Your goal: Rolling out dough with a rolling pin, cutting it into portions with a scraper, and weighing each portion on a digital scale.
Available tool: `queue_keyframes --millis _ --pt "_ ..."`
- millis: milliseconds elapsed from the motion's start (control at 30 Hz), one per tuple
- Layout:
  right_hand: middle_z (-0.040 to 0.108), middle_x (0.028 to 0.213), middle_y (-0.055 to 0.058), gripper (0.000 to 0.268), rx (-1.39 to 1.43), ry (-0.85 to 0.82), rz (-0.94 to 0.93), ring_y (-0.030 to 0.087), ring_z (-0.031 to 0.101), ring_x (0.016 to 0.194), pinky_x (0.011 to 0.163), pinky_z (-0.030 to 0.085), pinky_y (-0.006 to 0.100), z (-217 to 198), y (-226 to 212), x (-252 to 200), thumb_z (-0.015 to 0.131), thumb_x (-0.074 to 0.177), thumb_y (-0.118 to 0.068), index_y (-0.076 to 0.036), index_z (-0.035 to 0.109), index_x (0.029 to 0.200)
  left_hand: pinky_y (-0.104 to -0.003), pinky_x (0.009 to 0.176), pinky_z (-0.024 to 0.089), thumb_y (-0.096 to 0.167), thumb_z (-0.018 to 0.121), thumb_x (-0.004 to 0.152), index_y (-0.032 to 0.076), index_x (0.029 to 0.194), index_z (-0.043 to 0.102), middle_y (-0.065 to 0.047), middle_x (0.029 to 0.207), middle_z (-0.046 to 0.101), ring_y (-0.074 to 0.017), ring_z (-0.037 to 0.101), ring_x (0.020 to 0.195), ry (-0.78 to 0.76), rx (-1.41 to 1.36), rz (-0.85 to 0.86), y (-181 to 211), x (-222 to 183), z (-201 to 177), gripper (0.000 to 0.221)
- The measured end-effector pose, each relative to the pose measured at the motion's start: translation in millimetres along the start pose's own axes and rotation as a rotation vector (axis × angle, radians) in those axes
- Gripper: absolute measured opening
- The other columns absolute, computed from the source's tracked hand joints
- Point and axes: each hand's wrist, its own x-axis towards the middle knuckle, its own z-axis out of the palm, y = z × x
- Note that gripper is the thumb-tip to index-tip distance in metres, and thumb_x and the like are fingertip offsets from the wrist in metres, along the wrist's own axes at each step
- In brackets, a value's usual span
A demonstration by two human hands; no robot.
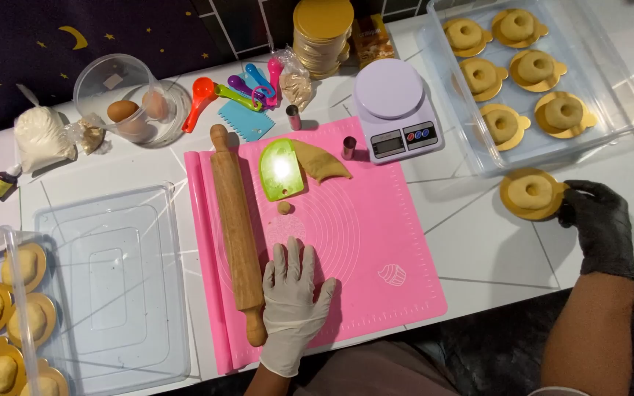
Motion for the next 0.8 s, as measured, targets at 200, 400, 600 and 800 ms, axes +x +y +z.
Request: queue_keyframes --millis 200,400,600,800 --pt "0.066 0.087 0.011 0.012 -0.040 0.014 -0.030 0.018 0.058 0.061 0.052 0.048 0.029 -8 25 20 0.064 0.109 -0.011 -0.006 0.068 0.119 -0.054 0.120 0.027 0.061 0.047 0.098 0.012 0.158 0.037 -0.017 0.167 0.030 -0.0422 0.028 0.153 0.021 0.004 0.022 -1 0 -5 0.078" --pt "0.066 0.086 0.011 0.016 -0.067 0.059 0.000 0.021 0.063 0.060 0.051 0.051 0.029 -6 39 30 0.062 0.102 -0.004 -0.009 0.072 0.114 -0.054 0.118 0.028 0.058 0.045 0.099 0.013 0.151 0.047 -0.014 0.162 0.041 -0.0411 0.035 0.150 -0.006 0.036 0.026 -1 5 -19 0.069" --pt "0.061 0.106 0.005 0.021 -0.024 0.162 -0.172 0.009 0.054 0.070 0.056 0.045 0.022 1 45 -7 0.049 0.115 -0.005 -0.013 0.062 0.129 -0.050 0.111 0.039 0.057 0.043 0.101 0.012 0.151 0.047 -0.012 0.156 0.049 -0.0361 0.044 0.145 -0.029 0.069 0.008 -16 6 -15 0.068" --pt "0.070 0.105 0.007 0.017 0.018 0.006 -0.384 0.013 0.060 0.075 0.073 0.051 0.024 93 -63 -113 0.064 0.114 0.003 -0.005 0.071 0.127 -0.045 0.100 0.049 0.056 0.040 0.102 0.008 0.148 0.051 -0.015 0.153 0.052 -0.0358 0.050 0.139 -0.089 0.083 0.002 -29 16 -31 0.067"
